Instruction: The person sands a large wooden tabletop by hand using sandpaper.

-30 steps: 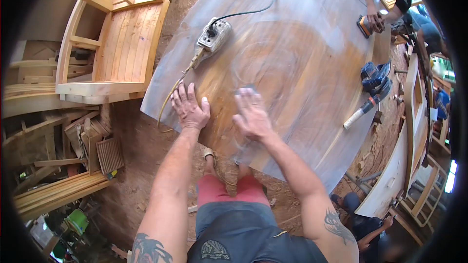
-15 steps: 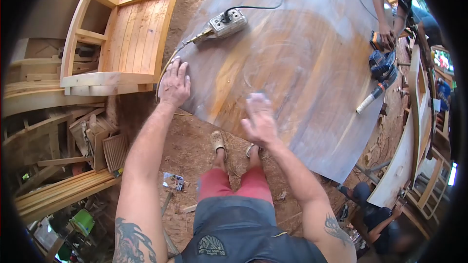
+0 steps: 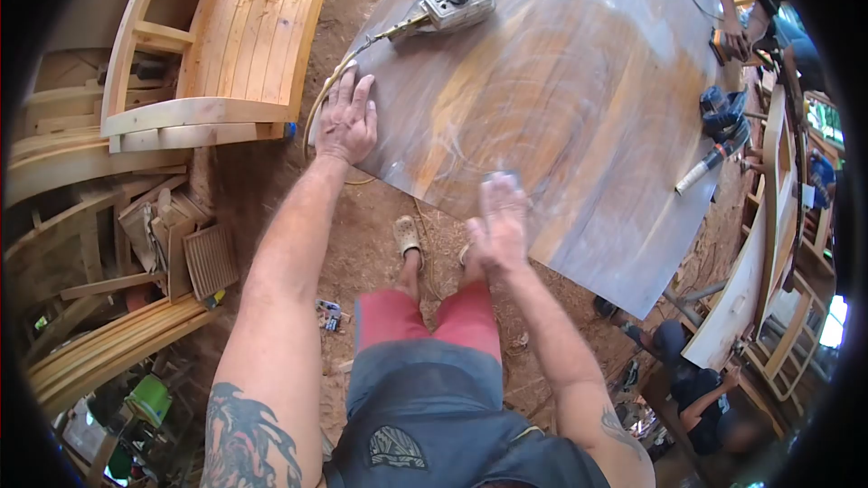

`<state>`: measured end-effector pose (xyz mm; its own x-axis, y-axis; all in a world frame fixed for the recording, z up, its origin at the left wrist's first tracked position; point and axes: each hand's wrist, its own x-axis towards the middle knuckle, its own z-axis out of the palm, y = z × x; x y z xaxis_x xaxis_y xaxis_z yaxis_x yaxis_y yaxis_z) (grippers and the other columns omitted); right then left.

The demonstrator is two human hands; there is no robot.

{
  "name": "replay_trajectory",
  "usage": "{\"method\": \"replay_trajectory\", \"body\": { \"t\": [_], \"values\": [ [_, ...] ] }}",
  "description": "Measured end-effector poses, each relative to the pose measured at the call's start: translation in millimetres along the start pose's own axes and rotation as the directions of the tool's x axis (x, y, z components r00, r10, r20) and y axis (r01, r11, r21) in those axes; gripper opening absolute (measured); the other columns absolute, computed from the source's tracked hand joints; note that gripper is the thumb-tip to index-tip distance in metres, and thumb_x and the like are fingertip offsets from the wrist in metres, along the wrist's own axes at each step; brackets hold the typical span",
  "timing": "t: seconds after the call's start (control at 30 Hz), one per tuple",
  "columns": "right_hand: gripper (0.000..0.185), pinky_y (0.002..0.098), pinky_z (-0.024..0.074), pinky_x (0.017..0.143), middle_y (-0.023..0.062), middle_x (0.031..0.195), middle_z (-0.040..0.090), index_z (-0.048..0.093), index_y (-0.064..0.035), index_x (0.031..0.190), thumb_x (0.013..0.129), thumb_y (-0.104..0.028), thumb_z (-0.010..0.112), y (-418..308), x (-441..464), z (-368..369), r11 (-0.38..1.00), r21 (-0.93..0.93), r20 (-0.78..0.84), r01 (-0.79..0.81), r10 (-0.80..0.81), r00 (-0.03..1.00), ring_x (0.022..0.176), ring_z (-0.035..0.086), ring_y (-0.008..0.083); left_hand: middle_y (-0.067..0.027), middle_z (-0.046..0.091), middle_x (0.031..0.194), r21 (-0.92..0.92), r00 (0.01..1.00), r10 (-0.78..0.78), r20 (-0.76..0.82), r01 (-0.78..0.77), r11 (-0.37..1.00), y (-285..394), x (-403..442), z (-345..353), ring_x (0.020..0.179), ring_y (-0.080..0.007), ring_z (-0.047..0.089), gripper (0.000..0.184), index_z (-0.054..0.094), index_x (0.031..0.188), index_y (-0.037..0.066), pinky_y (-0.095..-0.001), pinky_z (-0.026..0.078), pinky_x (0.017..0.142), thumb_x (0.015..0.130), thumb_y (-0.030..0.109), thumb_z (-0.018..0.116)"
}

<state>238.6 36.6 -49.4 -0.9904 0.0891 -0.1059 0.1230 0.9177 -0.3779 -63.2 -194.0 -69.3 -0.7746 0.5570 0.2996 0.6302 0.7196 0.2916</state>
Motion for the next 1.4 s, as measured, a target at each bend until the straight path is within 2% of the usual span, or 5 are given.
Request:
{"method": "replay_trajectory", "body": {
  "t": [0.17,0.3,0.6,0.83,1.4],
  "values": [
    [0.085,0.0519,0.0,0.133,0.0233,0.178,0.012,0.021,0.0011,0.169,0.103,-0.042,0.054,-6.1,117.1,-3.4,0.969,0.06,-0.217,-0.238,0.246,0.945,0.166,0.006,0.0382,-0.0229,0.046,0.16,-0.024,1.0,-0.011,0.004,0.011,1.0,-2.1,-1.2,2.4,0.145,-0.0458,0.046,0.051,0.054,0.146,0.013,-0.0541,0.037,0.124,0.096,0.019,0.06],
    [0.088,0.0501,-0.0011,0.134,0.0216,0.179,0.008,0.018,0.0004,0.17,0.102,-0.042,0.054,-100.7,94.0,30.2,0.983,0.17,-0.029,0.074,-0.07,0.997,0.166,0.003,0.036,-0.0231,0.046,0.16,-0.023,1.0,-0.003,0.001,0.003,1.0,0.4,-0.1,1.6,0.145,-0.0462,0.046,0.049,0.055,0.145,0.013,-0.0532,0.038,0.123,0.096,0.019,0.06],
    [0.084,0.0518,0.0009,0.133,0.0243,0.177,0.012,0.021,0.0027,0.168,0.103,-0.04,0.053,-14.6,97.3,-0.7,0.973,0.083,-0.19,-0.215,0.228,0.955,0.166,0.006,0.0383,-0.0228,0.046,0.16,-0.039,1.0,-0.01,0.001,0.01,0.999,-1.0,1.0,2.3,0.144,-0.0461,0.047,0.048,0.056,0.144,0.013,-0.0535,0.041,0.121,0.096,0.019,0.06],
    [0.082,0.0506,0.0016,0.134,0.0236,0.177,0.016,0.025,0.0016,0.168,0.102,-0.038,0.054,-92.3,38.6,22.2,0.972,0.202,0.034,0.122,-0.132,0.991,0.166,0.008,0.0368,-0.0222,0.046,0.159,-0.068,1.0,-0.006,-0.009,0.005,0.998,-0.8,2.0,-1.0,0.145,-0.0453,0.047,0.049,0.056,0.144,0.014,-0.054,0.038,0.123,0.096,0.019,0.061],
    [0.083,0.0542,0.0021,0.133,0.0251,0.176,0.017,0.027,0.0026,0.167,0.102,-0.04,0.054,-38.9,4.7,12.9,0.994,0.097,-0.044,-0.046,0.05,0.998,0.165,0.009,0.0391,-0.0221,0.044,0.161,-0.051,1.0,-0.019,0.025,0.02,0.999,-3.1,0.4,-0.2,0.148,-0.0447,0.044,0.048,0.055,0.145,0.014,-0.0525,0.038,0.123,0.098,0.02,0.058]
  ]
}}
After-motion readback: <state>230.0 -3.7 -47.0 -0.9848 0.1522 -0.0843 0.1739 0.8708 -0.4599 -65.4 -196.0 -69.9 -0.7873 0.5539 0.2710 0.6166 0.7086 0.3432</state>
